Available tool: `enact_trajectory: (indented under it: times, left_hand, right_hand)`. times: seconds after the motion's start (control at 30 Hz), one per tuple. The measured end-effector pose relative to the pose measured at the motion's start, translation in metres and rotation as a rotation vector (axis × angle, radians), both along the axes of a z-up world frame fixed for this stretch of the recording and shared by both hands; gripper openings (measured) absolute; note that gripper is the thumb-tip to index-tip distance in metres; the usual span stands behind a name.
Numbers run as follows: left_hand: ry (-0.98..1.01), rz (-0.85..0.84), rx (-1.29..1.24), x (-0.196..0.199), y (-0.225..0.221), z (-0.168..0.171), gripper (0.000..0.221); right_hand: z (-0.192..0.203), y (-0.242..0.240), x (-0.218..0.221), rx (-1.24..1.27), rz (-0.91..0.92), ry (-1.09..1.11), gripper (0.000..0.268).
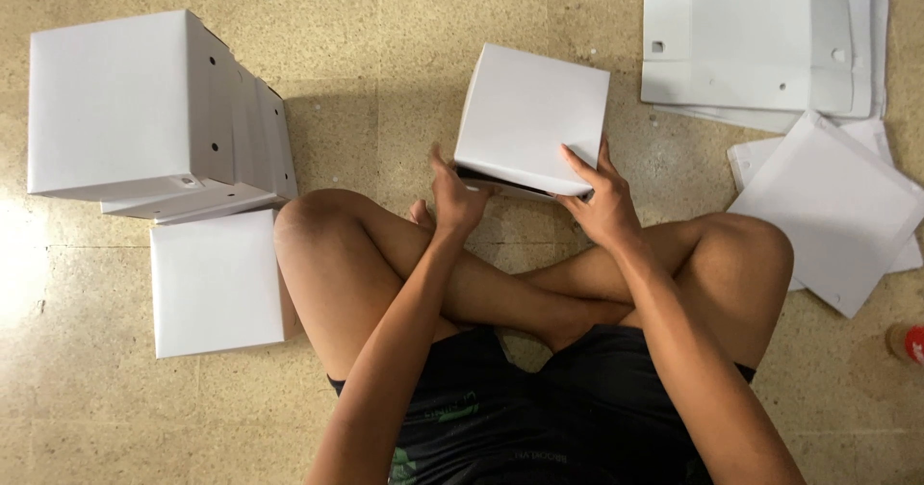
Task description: Assembling cardboard boxes by folding flat sheets and tucking in flaps while sitting on the floor.
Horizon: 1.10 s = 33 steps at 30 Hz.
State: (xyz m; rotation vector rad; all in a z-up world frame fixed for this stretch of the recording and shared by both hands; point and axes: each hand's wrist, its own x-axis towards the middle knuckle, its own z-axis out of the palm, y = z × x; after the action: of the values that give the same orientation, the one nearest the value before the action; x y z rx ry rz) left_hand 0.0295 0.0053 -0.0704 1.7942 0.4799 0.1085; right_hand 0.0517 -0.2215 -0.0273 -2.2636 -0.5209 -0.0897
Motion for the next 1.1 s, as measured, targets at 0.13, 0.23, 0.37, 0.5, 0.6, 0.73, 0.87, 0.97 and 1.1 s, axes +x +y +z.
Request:
enact_trajectory:
  times: [0.13, 0.23, 0.37, 0.5, 0.6, 0.73, 0.87, 0.97, 1.1]
  left_hand:
    - [-0.062, -0.017, -0.046, -0.009, -0.001, 0.025, 0.113]
    - [-0.111, -0.022, -0.075, -0.003, 0.013, 0.004, 0.092]
    - [-0.188, -0.02, -0.153, 0.008, 0.025, -0.025, 0.08]
    - [-0.156, 0.056, 0.048, 0.014, 0.014, -0.032, 0.077]
    - [-0.157, 0.107, 0.104, 0.02, 0.017, -0.046, 0.076]
    - [-0.207, 0.088, 0.162, 0.018, 0.018, -0.037, 0.072]
    - [-0.182, 0.027, 0.25, 0.018, 0.017, -0.029, 0.06]
    - [-0.169, -0.003, 0.306, 0.018, 0.017, -0.004, 0.064]
    - [-0.162, -0.162, 0.246, 0.021, 0.02, 0.023, 0.093]
  right_hand:
    - [-0.022, -0.01, 0.005, 0.05, 0.047, -0.004, 0.069]
    - [-0.01, -0.012, 0.004, 0.049, 0.076, 0.045, 0.063]
    - [-0.019, -0.023, 0.011, -0.021, 0.095, 0.045, 0.075]
    - [0.007, -0.023, 0.005, 0.004, 0.064, 0.101, 0.071]
    - [0.016, -0.027, 0.007, 0.019, 0.09, 0.139, 0.071]
    - [0.024, -0.025, 0.012, 0.057, 0.09, 0.187, 0.072]
    - [0.02, -0.02, 0.012, 0.062, 0.05, 0.161, 0.074]
    - [0.016, -0.019, 0.017, 0.076, 0.021, 0.122, 0.071]
    - [0.012, -0.024, 0.024, 0.06, 0.039, 0.14, 0.073]
